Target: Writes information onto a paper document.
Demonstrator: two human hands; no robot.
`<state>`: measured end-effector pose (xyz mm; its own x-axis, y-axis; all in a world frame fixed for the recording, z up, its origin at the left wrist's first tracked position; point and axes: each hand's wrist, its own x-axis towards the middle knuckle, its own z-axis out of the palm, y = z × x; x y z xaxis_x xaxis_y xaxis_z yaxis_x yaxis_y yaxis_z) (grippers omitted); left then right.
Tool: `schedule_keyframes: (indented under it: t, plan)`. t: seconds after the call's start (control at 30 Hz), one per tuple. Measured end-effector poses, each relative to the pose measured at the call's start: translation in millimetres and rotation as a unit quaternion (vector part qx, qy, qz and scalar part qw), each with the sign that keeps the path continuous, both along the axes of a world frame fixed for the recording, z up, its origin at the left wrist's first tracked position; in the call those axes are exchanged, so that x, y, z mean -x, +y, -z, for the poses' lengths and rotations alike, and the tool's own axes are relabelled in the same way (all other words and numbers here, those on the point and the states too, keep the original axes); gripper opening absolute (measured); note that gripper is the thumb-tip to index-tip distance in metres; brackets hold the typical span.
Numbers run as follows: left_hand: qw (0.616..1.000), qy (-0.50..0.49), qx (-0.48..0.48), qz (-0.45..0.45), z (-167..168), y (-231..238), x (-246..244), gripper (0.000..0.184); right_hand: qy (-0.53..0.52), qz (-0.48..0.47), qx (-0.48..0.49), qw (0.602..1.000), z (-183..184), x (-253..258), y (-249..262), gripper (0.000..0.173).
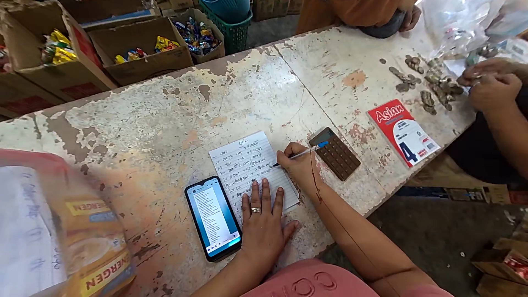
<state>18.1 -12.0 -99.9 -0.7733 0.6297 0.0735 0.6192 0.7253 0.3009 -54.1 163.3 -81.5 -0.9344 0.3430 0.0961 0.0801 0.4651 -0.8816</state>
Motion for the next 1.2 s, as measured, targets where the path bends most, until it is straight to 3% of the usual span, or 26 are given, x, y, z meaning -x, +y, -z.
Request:
schedule_keyframes:
  t: [0.43,0.63,0.7,0.8,1.2]
  plan:
    - [1.0,-0.009,0.002,0.006,-1.9,-1.5,0.8,0.083,0.018,-0.009,-0.01,1.0,1.3,-1.8,1.4,0.028]
    - [0.997,-0.071,-0.012,0.006,-9.3,-5.6,2.7,0.082,0.025,-0.007,0.065,0.998,-7.1,-14.4,-24.8,0.024]
    - [0.996,-0.084,-0.016,0.006,-11.8,-6.6,2.9,0.071,0.005,-0.033,0.074,0.997,-7.9,-17.0,-35.4,0.026]
    - [0.998,-0.061,-0.023,-0.009,-11.7,-4.0,0.9,0.057,-0.029,-0.065,0.047,0.996,-3.3,-17.5,-37.5,0.028]
    - [0.999,-0.002,-0.027,-0.036,-8.7,-0.3,-0.4,0.052,0.038,-0.066,0.071,0.995,4.8,-12.9,-34.1,0.02]
